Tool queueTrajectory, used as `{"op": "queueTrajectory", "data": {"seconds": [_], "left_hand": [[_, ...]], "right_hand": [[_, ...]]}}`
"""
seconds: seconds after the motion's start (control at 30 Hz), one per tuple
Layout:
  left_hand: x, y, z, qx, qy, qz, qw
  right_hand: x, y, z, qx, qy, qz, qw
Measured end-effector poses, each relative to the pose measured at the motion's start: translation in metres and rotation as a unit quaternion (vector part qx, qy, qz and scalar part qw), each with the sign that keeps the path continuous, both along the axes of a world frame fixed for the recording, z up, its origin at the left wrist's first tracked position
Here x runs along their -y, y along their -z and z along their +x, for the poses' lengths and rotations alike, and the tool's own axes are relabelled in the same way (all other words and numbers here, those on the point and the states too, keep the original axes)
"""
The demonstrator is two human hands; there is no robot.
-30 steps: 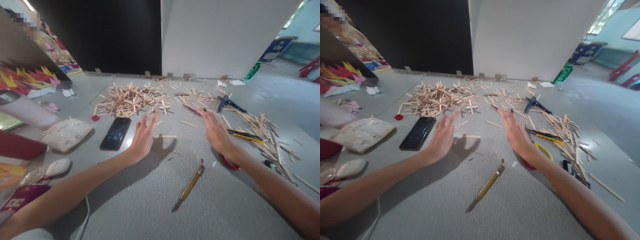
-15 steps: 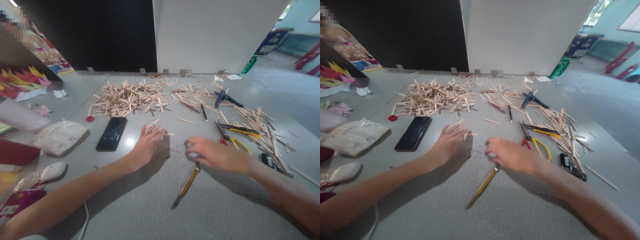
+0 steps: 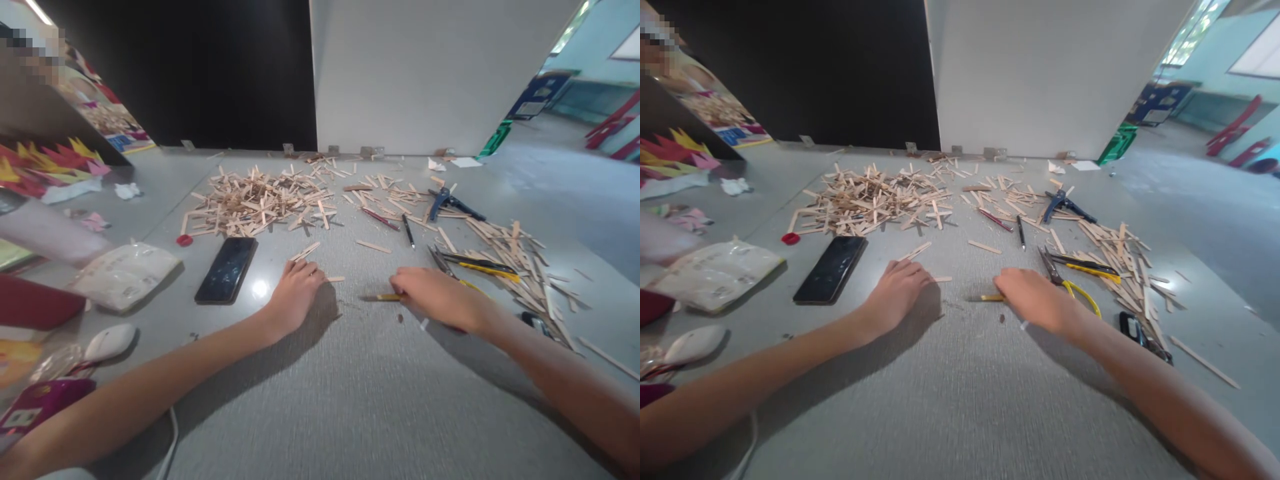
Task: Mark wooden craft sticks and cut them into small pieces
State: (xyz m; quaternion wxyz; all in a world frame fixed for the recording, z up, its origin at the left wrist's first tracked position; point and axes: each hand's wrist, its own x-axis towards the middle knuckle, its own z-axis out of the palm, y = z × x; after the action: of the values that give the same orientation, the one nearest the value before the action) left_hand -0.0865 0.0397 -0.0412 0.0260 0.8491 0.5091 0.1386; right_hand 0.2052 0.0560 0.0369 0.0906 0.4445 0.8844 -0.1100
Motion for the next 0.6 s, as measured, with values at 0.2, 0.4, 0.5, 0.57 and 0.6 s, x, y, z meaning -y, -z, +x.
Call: {"op": "queueTrajectory", "data": {"seconds": [0.2, 0.4, 0.5, 0.57, 0.6], "left_hand": [[-0.003, 0.005, -0.003, 0.023, -0.001, -0.015, 1.0], [-0.001, 0.004, 0.0, 0.071, 0.033, 0.012, 0.997], [0.006, -0.004, 0.003, 0.105, 0.046, 0.053, 0.992], [0.011, -0.008, 0.004, 0.125, 0.049, 0.081, 0.988], [0.013, -0.01, 0.004, 0.137, 0.054, 0.102, 0.984]], "right_hand": [[-0.041, 0.005, 0.024, -0.068, 0.116, 0.09, 0.987], [-0.08, 0.043, 0.052, -0.17, 0.11, 0.223, 0.953], [-0.092, 0.052, 0.049, -0.134, 0.14, 0.212, 0.958], [-0.097, 0.053, 0.047, -0.113, 0.165, 0.193, 0.961], [-0.098, 0.053, 0.047, -0.108, 0.177, 0.192, 0.959]]}}
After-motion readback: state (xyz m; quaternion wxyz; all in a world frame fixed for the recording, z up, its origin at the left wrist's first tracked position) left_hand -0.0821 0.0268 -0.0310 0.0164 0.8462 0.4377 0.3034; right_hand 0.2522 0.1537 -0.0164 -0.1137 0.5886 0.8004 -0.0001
